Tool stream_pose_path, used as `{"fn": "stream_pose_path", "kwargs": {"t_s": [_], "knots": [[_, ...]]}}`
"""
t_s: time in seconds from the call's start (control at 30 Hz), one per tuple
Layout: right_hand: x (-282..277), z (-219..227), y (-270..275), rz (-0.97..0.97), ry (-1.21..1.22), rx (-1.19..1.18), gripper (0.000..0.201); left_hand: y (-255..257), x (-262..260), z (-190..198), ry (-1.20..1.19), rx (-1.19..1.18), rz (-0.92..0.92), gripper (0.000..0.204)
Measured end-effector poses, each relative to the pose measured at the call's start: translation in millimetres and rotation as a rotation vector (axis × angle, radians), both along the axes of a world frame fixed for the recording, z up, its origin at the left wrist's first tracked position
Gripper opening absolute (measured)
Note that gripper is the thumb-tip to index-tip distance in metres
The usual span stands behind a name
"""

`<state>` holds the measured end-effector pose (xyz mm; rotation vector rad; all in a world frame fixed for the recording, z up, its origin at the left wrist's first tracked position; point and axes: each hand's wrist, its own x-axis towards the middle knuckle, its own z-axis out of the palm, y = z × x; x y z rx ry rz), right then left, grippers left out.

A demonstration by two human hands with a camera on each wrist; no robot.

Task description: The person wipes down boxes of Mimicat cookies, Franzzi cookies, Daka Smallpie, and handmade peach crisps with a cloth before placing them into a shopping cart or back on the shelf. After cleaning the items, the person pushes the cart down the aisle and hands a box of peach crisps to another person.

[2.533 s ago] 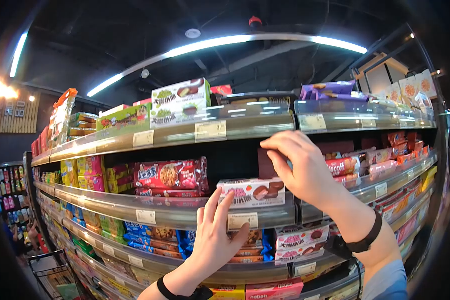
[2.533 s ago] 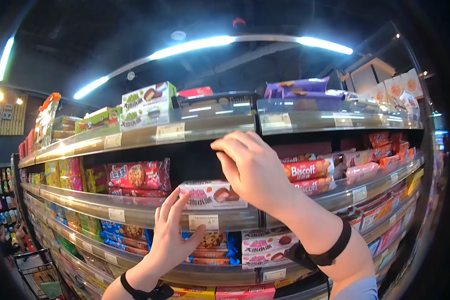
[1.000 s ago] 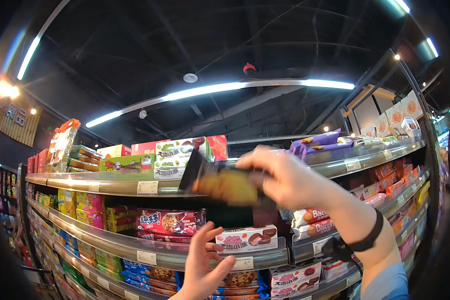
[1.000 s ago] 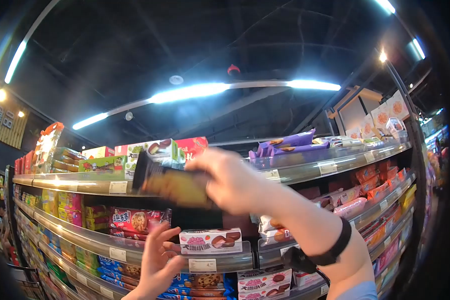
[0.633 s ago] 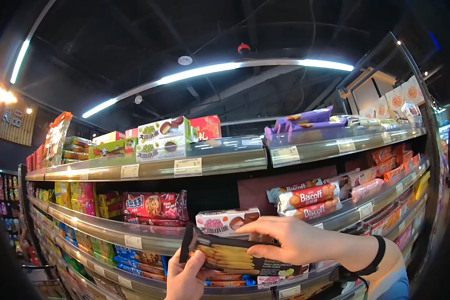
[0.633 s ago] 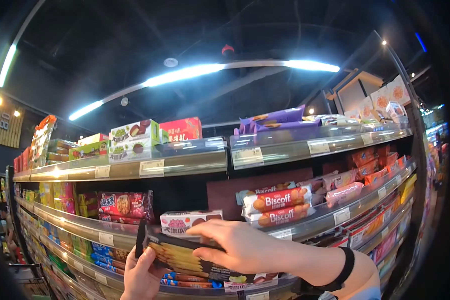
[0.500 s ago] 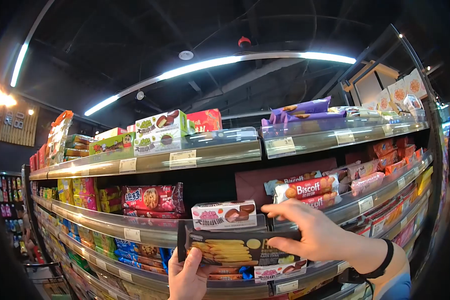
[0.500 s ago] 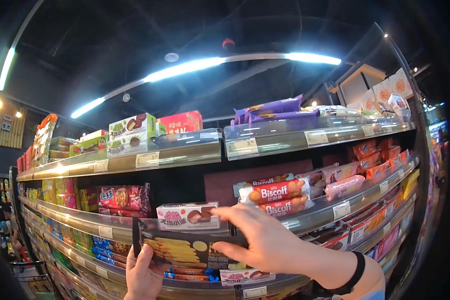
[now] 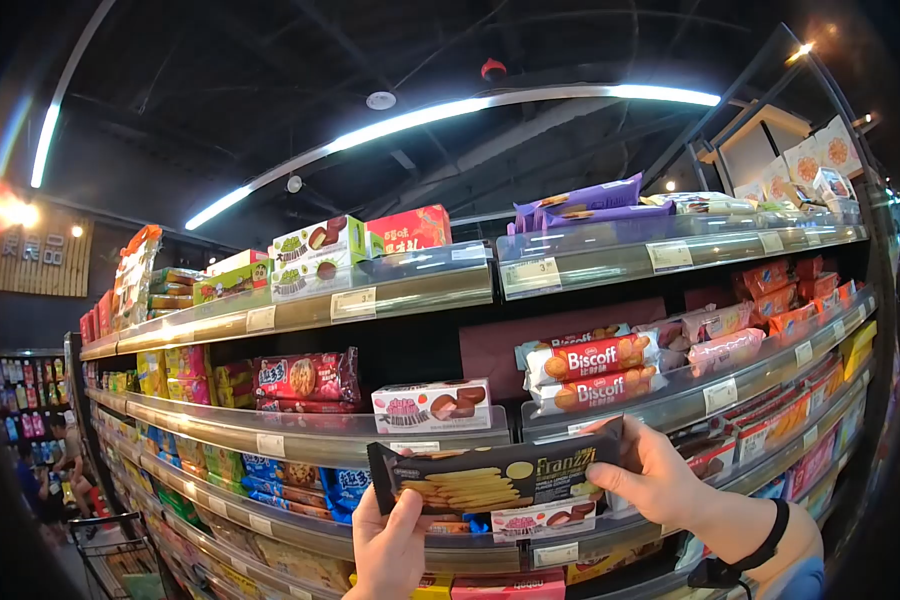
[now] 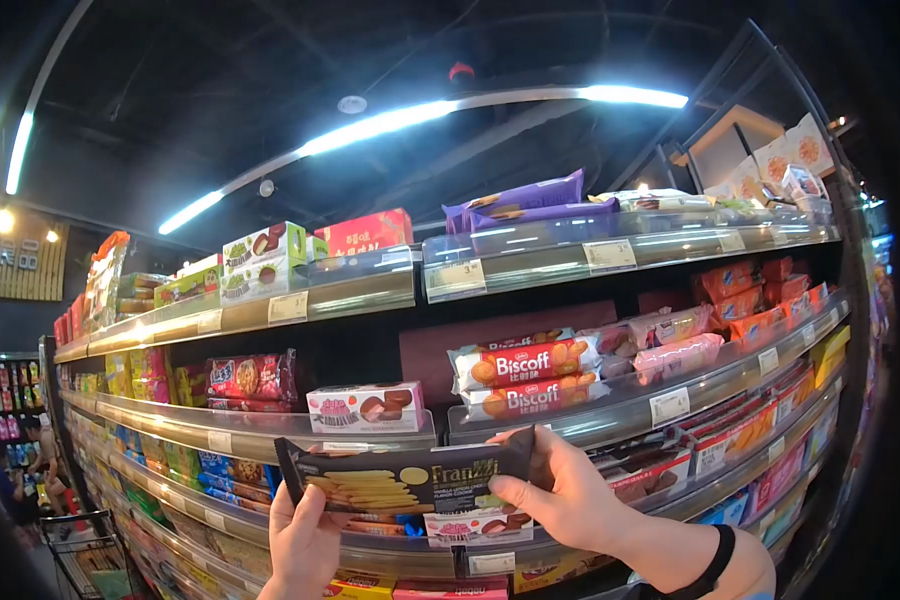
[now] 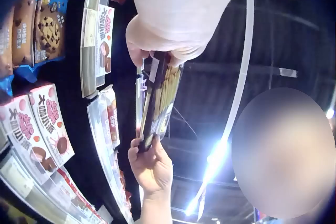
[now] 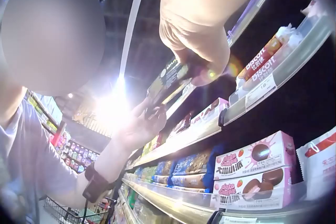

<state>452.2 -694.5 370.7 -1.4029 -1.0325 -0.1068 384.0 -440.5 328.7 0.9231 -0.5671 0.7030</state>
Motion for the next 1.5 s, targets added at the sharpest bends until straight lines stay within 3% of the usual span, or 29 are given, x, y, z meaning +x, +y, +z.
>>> {"fn": "stream_pose_path", "kwargs": {"t_s": [0.03, 0.1, 0.17, 0.23, 0.3, 0.43, 0.77, 1.33, 1.43, 1.5], "knots": [[1, -2, -3, -0.003, -0.016, 0.022, 0.035, -1, 1, 1, 0.034, 0.012, 0.090, 0.045], [-2, 3, -7, -0.015, -0.034, 0.024, 0.036, 3, 6, -1, 0.008, 0.063, 0.162, 0.038], [4, 3, -9, -0.008, -0.131, 0.031, 0.036, 8, 9, -3, -0.048, 0.324, 0.439, 0.039], [8, -1, -11, -0.070, -0.144, 0.059, 0.042, 12, 11, -5, 0.017, 0.340, 0.493, 0.043], [9, -5, -12, -0.125, -0.293, 0.046, 0.043, 17, 17, -7, -0.144, 0.568, 0.744, 0.048], [16, -12, -15, -0.163, -0.414, 0.049, 0.033, 16, 12, -9, -0.149, 0.634, 0.833, 0.051], [5, -11, -10, -0.275, -0.641, 0.005, 0.033, 19, 11, -16, -0.181, 0.520, 0.769, 0.055], [0, -12, -5, -0.283, -0.631, -0.006, 0.033, 20, 3, -11, -0.144, 0.556, 0.687, 0.053], [0, -11, -1, -0.248, -0.575, -0.017, 0.034, 28, 3, -11, -0.213, 0.741, 0.851, 0.052], [2, -8, 3, -0.235, -0.591, -0.029, 0.033, 32, 0, -4, -0.211, 0.745, 0.890, 0.049]]}}
